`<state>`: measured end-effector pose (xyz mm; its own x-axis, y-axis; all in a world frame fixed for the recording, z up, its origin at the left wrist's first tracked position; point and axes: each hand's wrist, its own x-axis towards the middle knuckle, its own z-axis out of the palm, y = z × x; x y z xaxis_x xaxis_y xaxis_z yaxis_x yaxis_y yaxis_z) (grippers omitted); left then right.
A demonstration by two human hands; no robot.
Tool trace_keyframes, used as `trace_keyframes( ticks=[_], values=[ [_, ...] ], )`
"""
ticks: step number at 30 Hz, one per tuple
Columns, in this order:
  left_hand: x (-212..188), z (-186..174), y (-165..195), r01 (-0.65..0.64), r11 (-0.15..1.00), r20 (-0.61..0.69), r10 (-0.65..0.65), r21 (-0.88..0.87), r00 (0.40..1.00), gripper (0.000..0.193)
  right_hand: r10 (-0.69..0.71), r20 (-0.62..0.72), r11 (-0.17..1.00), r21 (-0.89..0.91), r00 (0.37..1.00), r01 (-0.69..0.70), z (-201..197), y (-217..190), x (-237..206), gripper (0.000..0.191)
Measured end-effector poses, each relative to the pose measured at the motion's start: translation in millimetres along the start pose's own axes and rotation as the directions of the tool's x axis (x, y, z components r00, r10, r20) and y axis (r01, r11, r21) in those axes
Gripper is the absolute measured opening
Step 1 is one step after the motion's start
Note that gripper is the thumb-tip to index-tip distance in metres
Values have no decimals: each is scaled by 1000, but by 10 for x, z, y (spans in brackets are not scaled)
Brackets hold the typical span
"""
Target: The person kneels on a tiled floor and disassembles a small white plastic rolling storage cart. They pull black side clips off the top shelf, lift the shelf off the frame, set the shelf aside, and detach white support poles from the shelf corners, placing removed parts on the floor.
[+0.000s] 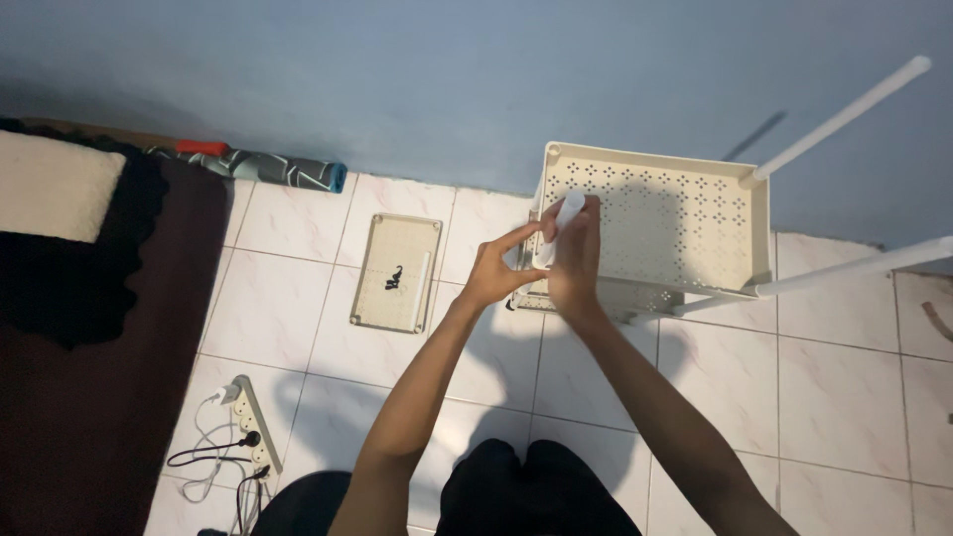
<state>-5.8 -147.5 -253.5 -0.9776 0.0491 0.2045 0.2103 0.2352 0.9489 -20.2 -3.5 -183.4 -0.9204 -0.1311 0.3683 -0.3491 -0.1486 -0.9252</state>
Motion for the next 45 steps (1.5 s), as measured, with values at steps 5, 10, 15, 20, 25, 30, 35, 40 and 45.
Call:
trace_keyframes(
  ticks=[5,10,15,20,25,30,35,40,45],
  values=[
    [-5,11,-86,-12,999,4,12,36,1000,79,310,115,789,522,944,-323,-118,187,352,59],
    [-27,-2,-40,13,994,23,-16,110,1000,79,298,832,762,88,468,-641,-442,-196,967,80],
    [-29,-43,88,32,992,36,-37,122,999,77,231,711,877,143,664,-458,-333,-554,770,74],
    [-36,-62,157,-27,992,64,20,125,998,74,86,39,994,-73,995,-83,-36,-390,165,65],
    [-93,-28,110,56,998,58,-58,39,997,76,234,255,909,286,938,-304,-115,-119,272,74],
    [-99,-38,3,-47,996,70,41,79,997,72,349,762,802,59,546,-595,-387,-223,819,82],
    [-76,-31,3,-28,999,34,26,35,999,68,318,772,803,89,550,-589,-350,-386,880,82],
    [-53,-95,151,-148,976,46,143,157,989,66,255,135,933,226,958,-280,-58,-240,235,58],
    [-13,-140,280,-114,977,125,92,178,988,59,184,7,922,345,983,-175,44,63,-11,57]
  ],
)
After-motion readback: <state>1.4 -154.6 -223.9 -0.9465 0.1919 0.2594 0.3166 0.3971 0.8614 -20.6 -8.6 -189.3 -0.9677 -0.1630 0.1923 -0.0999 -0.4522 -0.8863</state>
